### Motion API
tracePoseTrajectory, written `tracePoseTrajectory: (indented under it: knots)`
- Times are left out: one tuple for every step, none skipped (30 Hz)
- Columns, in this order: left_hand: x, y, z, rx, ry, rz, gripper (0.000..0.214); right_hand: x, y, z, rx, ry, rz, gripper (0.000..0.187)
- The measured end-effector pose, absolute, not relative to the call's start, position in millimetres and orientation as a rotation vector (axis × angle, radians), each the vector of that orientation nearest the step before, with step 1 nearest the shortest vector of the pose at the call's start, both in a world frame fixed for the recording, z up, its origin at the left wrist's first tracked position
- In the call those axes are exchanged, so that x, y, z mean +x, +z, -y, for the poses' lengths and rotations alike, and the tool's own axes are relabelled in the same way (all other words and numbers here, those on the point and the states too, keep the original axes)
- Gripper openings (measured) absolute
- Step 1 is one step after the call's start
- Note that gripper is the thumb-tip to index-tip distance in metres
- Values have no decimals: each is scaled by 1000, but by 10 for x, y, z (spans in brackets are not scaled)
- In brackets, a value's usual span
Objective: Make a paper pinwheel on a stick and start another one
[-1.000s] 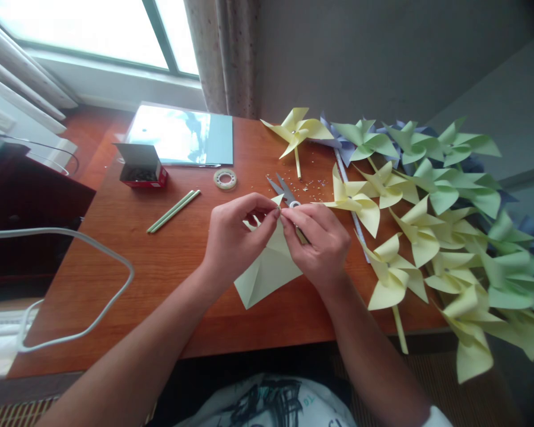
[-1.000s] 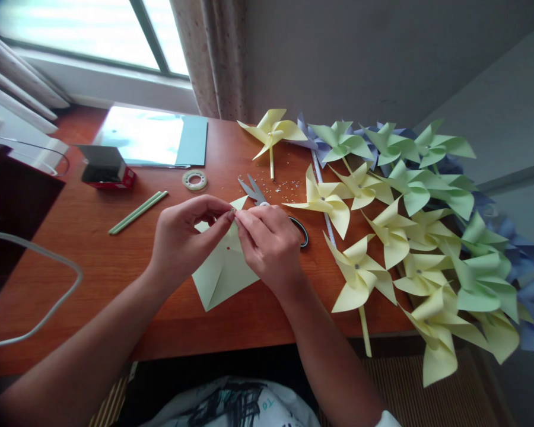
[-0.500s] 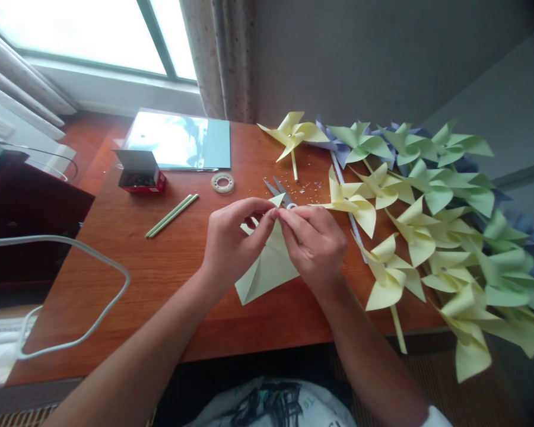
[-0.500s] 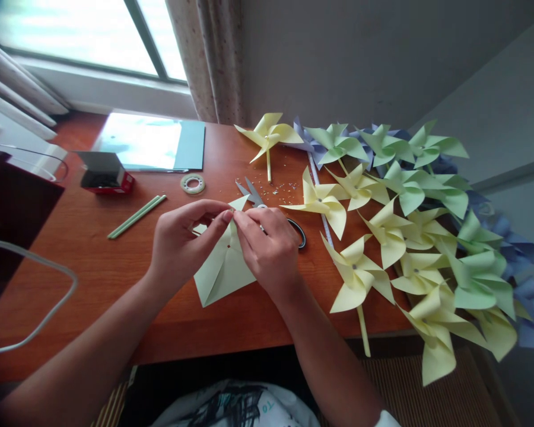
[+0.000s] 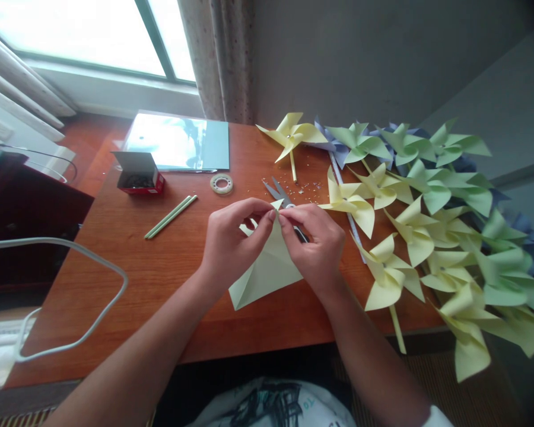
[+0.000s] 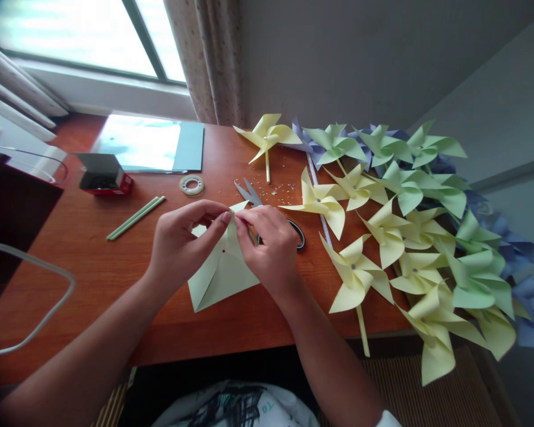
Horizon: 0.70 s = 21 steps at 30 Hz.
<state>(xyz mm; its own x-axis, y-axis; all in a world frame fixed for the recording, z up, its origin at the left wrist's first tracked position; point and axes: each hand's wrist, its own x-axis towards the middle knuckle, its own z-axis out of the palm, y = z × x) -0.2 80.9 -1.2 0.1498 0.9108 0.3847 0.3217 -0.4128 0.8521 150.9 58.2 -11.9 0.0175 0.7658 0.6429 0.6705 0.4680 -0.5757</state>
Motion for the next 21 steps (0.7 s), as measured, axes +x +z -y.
tracePoseTrajectory:
  knots:
    - [-5,-11,-810,1833,1255,-1182,8,1508,-110,-580,-1240,151,1685,11]
    - [-8,-11,-810,1836,1252,-1188,8,1507,-103,-578,-1235,172,1679,11]
    - [-10,-10,-810,1840,1248,-1191,8,1506,-98,-575,-1229,184,1675,10]
    - [-13,-9,-808,1841,1249,-1194,8,1505,-96,-572,-1224,190,1673,10]
    - [-14,-8,-807,1843,1252,-1194,7,1504,-95,-569,-1220,194,1673,10]
    - [-14,-6,-805,1845,1256,-1193,7,1503,-95,-568,-1218,196,1671,10]
    - [-14,-4,-804,1846,1260,-1192,6,1503,-96,-567,-1216,198,1670,10]
    - [-13,-3,-803,1848,1264,-1191,6,1502,-96,-566,-1215,199,1669,10]
    - [-12,-2,-802,1851,1266,-1191,6,1502,-95,-566,-1214,202,1669,10]
    - [-11,-2,-801,1852,1267,-1191,6,1500,-94,-566,-1214,205,1670,10]
    - [-11,-2,-801,1854,1267,-1190,7,1499,-91,-566,-1213,207,1671,10]
    - [-12,-3,-801,1855,1267,-1189,7,1497,-89,-566,-1214,207,1672,11]
    - [-13,-4,-801,1856,1267,-1187,7,1495,-87,-566,-1215,203,1674,12]
    - [-15,-6,-801,1857,1265,-1185,7,1494,-87,-565,-1216,193,1678,12]
    - [-16,-7,-800,1857,1266,-1184,7,1494,-90,-564,-1216,176,1685,13]
    - [-17,-9,-800,1860,1265,-1186,7,1496,-96,-563,-1211,151,1696,13]
    - [-17,-11,-800,1864,1263,-1188,7,1498,-106,-563,-1200,114,1709,14]
    - [-17,-14,-799,1869,1261,-1193,7,1502,-119,-563,-1182,69,1726,14]
    - [-17,-16,-798,1874,1262,-1198,7,1507,-134,-564,-1162,21,1743,14]
    - [-16,-19,-796,1878,1264,-1205,7,1512,-150,-564,-1142,-22,1759,15]
    - [-16,-23,-794,1879,1266,-1210,8,1517,-164,-565,-1126,-58,1773,16]
